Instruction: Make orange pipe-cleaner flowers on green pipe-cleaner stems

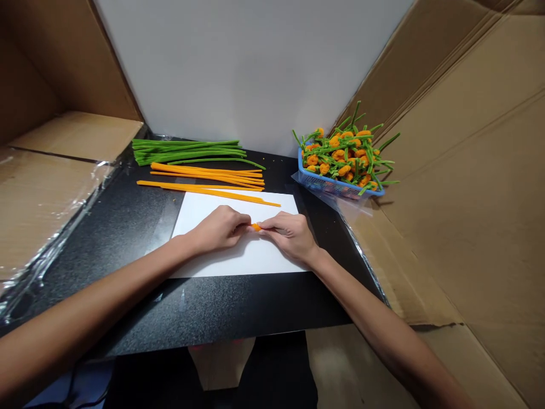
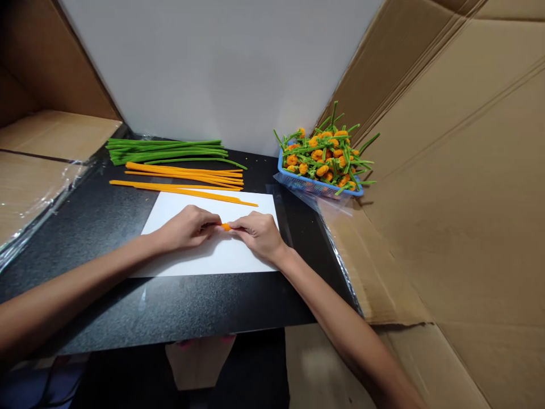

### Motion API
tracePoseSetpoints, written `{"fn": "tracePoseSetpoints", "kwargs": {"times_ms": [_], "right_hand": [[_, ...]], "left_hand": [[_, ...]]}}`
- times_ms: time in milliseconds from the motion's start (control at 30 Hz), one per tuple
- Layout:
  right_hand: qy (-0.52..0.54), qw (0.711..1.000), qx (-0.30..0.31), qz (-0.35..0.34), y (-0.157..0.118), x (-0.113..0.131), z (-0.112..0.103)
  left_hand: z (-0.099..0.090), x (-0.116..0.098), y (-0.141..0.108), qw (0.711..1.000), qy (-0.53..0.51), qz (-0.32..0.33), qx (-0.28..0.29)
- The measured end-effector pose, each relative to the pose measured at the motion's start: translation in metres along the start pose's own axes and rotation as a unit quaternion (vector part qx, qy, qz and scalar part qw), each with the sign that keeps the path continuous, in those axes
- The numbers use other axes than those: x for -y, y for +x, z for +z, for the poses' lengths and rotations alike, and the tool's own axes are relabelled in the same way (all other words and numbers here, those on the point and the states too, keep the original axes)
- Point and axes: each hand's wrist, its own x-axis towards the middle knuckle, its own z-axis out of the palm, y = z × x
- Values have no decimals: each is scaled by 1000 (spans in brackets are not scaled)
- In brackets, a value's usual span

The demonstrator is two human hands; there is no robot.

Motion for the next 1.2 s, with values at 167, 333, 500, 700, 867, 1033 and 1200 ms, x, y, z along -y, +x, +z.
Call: {"fn": "tracePoseSetpoints", "kwargs": {"times_ms": [167, 333, 500, 700, 867, 1033, 1200], "right_hand": [[-42, 996, -7, -79, -3, 4, -3], [-124, 971, -37, -202, -8, 11, -8], [-166, 949, -88, -254, -9, 17, -8], [-151, 958, -98, -222, -6, 12, -3], [-165, 957, -103, -213, -7, 14, -1], [-175, 958, -113, -196, -8, 13, -2], [-186, 948, -55, -252, -8, 10, -4]], "left_hand": [[12, -3, -6, 991, 92, 66, -65], [19, -11, -12, 954, 215, 135, -157], [15, -7, -13, 930, 268, 146, -205], [12, 4, -10, 941, 214, 157, -210], [14, 1, -9, 936, 205, 175, -224], [17, -5, -9, 942, 209, 148, -216], [23, -6, -9, 958, 175, 119, -195]]}}
